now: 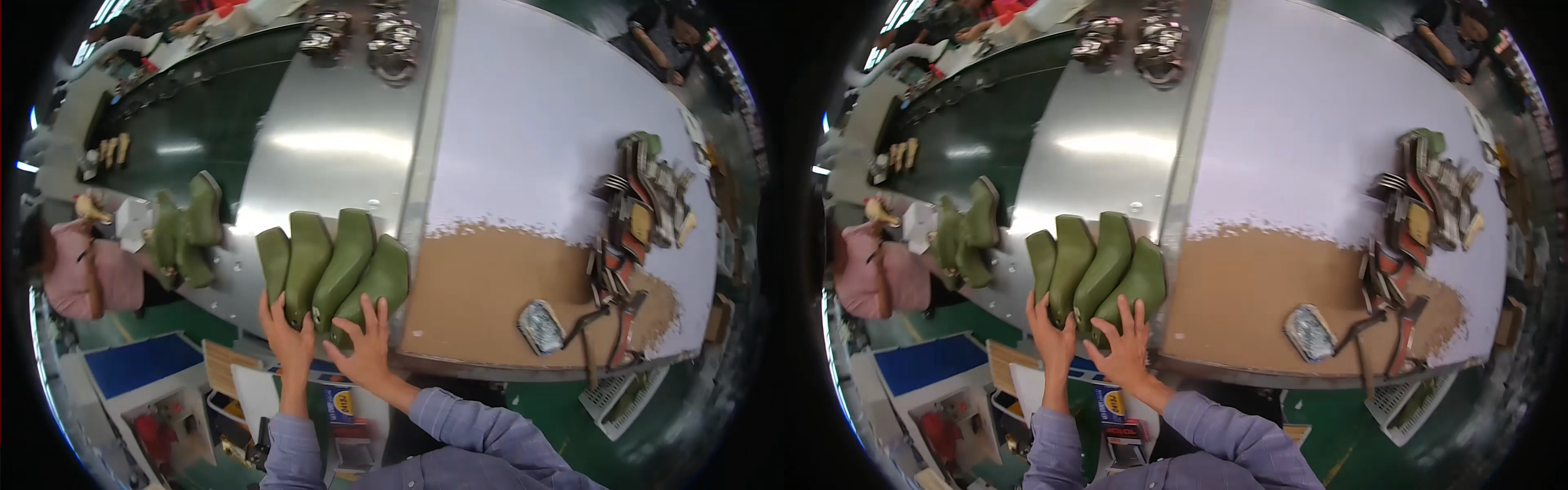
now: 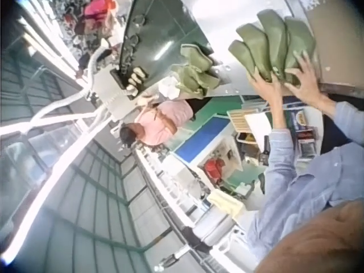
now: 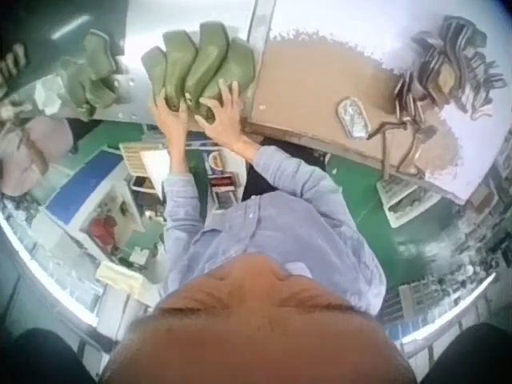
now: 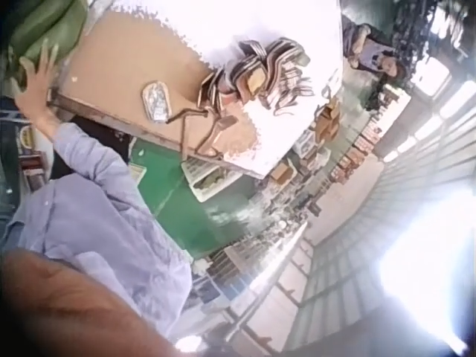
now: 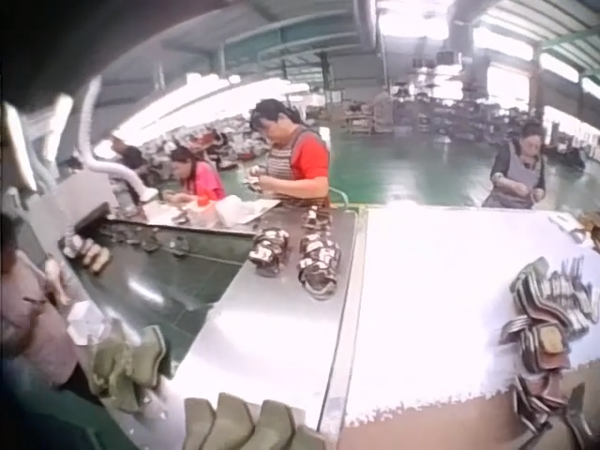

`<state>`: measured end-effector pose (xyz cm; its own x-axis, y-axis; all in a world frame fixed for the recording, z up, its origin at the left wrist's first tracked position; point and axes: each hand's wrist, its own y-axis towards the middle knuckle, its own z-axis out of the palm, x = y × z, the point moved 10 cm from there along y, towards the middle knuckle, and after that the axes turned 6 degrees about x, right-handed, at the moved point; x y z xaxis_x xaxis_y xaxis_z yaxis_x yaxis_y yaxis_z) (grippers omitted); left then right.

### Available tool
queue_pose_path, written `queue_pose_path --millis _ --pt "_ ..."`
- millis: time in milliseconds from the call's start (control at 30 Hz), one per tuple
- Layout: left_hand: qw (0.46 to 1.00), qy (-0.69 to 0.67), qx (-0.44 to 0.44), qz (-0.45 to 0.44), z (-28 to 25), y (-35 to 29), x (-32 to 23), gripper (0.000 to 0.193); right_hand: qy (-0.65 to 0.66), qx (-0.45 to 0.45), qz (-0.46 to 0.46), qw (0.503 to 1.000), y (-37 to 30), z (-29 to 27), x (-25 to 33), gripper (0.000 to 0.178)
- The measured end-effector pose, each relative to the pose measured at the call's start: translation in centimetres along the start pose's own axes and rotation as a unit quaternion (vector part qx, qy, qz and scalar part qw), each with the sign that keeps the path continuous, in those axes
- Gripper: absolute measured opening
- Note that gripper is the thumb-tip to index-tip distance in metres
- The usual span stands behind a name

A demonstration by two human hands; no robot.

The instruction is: Hammering shoe soles onto green shoe lasts at a workstation.

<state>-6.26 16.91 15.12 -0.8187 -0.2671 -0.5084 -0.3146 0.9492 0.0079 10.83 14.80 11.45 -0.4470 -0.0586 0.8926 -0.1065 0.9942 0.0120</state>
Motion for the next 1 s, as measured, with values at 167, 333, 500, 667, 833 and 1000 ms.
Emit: queue_pose_path --millis 167,333,500,667,833,1000 --pt "0.998 0.051 -0.029 -0.016 -2.5 3.4 5.2 0.057 0.014 0.016 -0.048 0.999 3.3 5.1 2.2 0.053" --pt "0.999 -0.008 0.009 -0.03 -4.8 6.6 11.9 0.049 0.026 0.079 -0.177 0.981 4.9 2.9 2.2 0.054" --pt "0.984 -0.016 -0.115 -0.133 -9.0 17.2 16.9 0.067 -0.132 0.01 -0.027 0.991 2.5 -3.5 -7.5 0.055" --pt "0.942 0.211 -0.046 -0.256 -7.2 24.8 21.2 0.079 -0.295 0.095 -0.06 0.949 1.9 -2.4 -6.5 0.053" --pt "0.954 0.197 -0.028 -0.224 -10.6 24.0 27.8 0.075 -0.25 0.115 -0.052 0.96 2.7 -1.4 -5.4 0.051" --pt "0.937 0.27 0.042 -0.216 -8.7 17.7 24.8 0.068 -0.22 0.095 -0.055 0.969 2.7 -2.4 -6.5 0.051"
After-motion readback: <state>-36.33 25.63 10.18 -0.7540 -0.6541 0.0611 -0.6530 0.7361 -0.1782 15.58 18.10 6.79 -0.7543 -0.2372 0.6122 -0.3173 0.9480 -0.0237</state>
